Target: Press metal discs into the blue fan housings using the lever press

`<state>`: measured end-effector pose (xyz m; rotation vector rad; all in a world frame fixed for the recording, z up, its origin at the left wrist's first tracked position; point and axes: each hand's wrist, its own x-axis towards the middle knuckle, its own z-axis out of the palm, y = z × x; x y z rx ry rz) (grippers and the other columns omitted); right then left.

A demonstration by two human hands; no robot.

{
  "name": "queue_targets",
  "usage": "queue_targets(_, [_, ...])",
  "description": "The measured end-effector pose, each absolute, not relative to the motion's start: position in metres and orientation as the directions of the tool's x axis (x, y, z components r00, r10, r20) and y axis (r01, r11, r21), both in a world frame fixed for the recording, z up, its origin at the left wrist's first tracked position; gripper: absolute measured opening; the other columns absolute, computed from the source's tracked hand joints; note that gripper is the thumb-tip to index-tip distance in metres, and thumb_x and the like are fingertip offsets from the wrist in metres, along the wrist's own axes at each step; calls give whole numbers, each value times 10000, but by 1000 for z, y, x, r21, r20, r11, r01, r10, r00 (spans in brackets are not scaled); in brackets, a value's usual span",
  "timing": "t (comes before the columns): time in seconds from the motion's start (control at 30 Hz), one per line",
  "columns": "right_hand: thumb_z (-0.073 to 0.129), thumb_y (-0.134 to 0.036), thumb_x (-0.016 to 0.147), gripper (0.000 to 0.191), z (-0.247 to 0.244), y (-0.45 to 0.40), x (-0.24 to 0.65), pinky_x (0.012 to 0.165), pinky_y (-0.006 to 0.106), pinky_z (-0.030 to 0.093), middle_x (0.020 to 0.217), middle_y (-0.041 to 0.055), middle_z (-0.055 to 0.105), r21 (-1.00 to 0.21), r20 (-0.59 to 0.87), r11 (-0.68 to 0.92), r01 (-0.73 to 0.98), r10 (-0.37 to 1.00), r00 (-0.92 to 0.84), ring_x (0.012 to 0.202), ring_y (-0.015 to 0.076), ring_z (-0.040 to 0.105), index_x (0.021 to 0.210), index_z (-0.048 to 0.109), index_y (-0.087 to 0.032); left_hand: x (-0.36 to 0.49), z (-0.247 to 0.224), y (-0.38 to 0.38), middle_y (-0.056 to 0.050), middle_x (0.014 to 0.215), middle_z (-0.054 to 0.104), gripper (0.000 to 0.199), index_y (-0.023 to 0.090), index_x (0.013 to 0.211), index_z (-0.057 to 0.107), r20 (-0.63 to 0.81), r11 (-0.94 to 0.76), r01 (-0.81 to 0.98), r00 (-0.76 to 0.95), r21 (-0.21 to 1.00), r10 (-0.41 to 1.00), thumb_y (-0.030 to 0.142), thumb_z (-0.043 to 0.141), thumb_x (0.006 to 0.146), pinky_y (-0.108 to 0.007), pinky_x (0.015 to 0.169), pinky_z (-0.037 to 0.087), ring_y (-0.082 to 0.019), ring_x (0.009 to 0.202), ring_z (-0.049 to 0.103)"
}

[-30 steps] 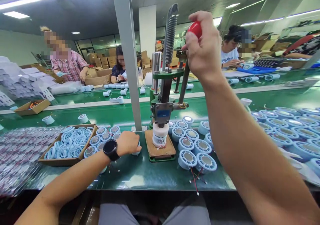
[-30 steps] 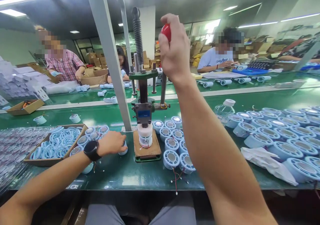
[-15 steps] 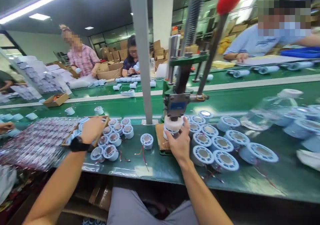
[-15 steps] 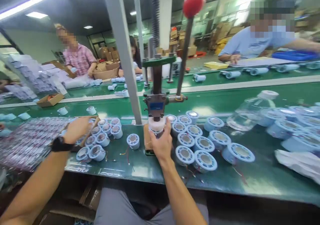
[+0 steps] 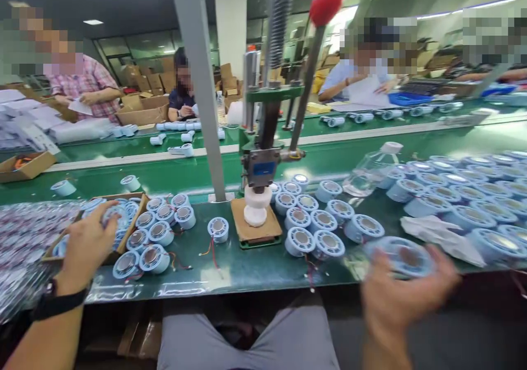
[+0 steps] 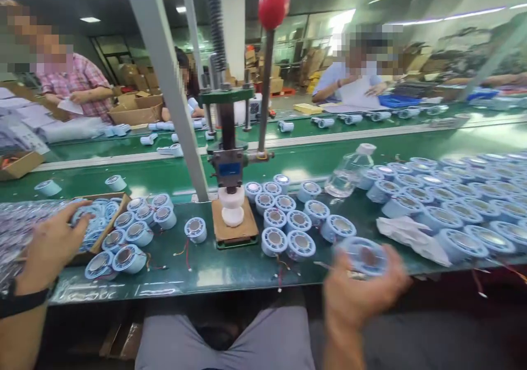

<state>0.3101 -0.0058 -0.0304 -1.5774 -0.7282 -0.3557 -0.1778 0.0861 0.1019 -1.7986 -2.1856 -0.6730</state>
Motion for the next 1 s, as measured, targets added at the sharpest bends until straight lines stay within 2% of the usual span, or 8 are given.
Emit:
queue_targets(0.1, [716, -538, 709, 620, -41, 10, 385, 1079, 670, 313, 1303, 161, 537, -846, 472, -201, 493, 147, 869, 1324, 421, 432, 1300, 562, -430, -134, 78, 54, 27, 636, 590, 371, 273, 1097, 684, 315, -38, 881, -128, 472, 940, 431, 478, 832, -280, 608, 429, -165, 553, 503])
queue_targets(0.23, [679, -573, 709, 530, -33, 26, 403, 1078, 679, 285, 1271, 138, 570, -846, 364, -261, 464, 353, 862, 1347, 396, 419, 1227, 590, -498, -84, 25, 34, -52, 948, 720, 281, 219, 890, 734, 211, -174, 735, 43, 656, 977, 319, 477, 836, -327, 741, 528, -205, 809, 654])
queue_targets(0.37, [614, -478, 821, 493, -5, 18, 321, 1049, 635, 397, 1319, 80, 562, -711, 653, -44, 702, 332, 681, 1327, 337, 462, 1304, 525, -516, -66, -8, 31, -103, 1126, 702, 355, 173, 1136, 688, 189, -145, 749, 27, 646, 982, 281, 464, 883, -393, 905, 533, -241, 985, 664])
queue_targets(0.43, [577, -378, 871, 404, 1, 18, 258, 976, 598, 495, 1226, 88, 617, -620, 741, 210, 756, 472, 477, 1188, 317, 584, 1275, 576, -395, -67, -11, 28, -115, 1104, 704, 384, 160, 1216, 649, 170, -151, 780, 57, 608, 984, 289, 447, 916, -424, 930, 526, -253, 978, 664])
queue_targets(0.53, [517, -238, 913, 330, -6, 37, 167, 983, 486, 537, 1235, 116, 607, -591, 686, 499, 634, 724, 70, 1163, 261, 607, 1229, 609, -229, -73, -7, 22, -122, 1020, 709, 395, 150, 1263, 612, 166, -153, 824, 73, 545, 983, 288, 414, 950, -445, 903, 533, -260, 938, 664])
queue_targets(0.67, [571, -197, 880, 443, -27, 76, 100, 1059, 546, 465, 1456, 201, 415, -652, 494, 460, 603, 861, -122, 1357, 341, 437, 1322, 584, -165, -77, -7, 23, -135, 1194, 654, 383, 178, 1280, 597, 257, -239, 853, 128, 465, 958, 255, 429, 945, -459, 991, 504, -267, 1124, 607])
queue_targets(0.83, [537, -136, 888, 323, -37, 72, 110, 1085, 515, 452, 1406, 121, 504, -668, 459, 503, 548, 859, -228, 1296, 284, 499, 1168, 677, -217, -78, -25, 33, -96, 1430, 530, 458, 243, 1343, 558, 218, -415, 792, 353, 448, 910, 244, 561, 885, -520, 1117, 405, -283, 1332, 460])
queue_targets(1.0, [555, -163, 873, 443, -45, 30, 135, 1054, 415, 505, 1402, 111, 528, -741, 461, 476, 473, 873, -156, 1282, 236, 543, 1312, 569, -218, -71, -27, 34, -114, 1316, 606, 502, 217, 1380, 495, 309, -307, 755, 145, 580, 940, 332, 596, 902, -464, 1060, 465, -263, 1225, 552])
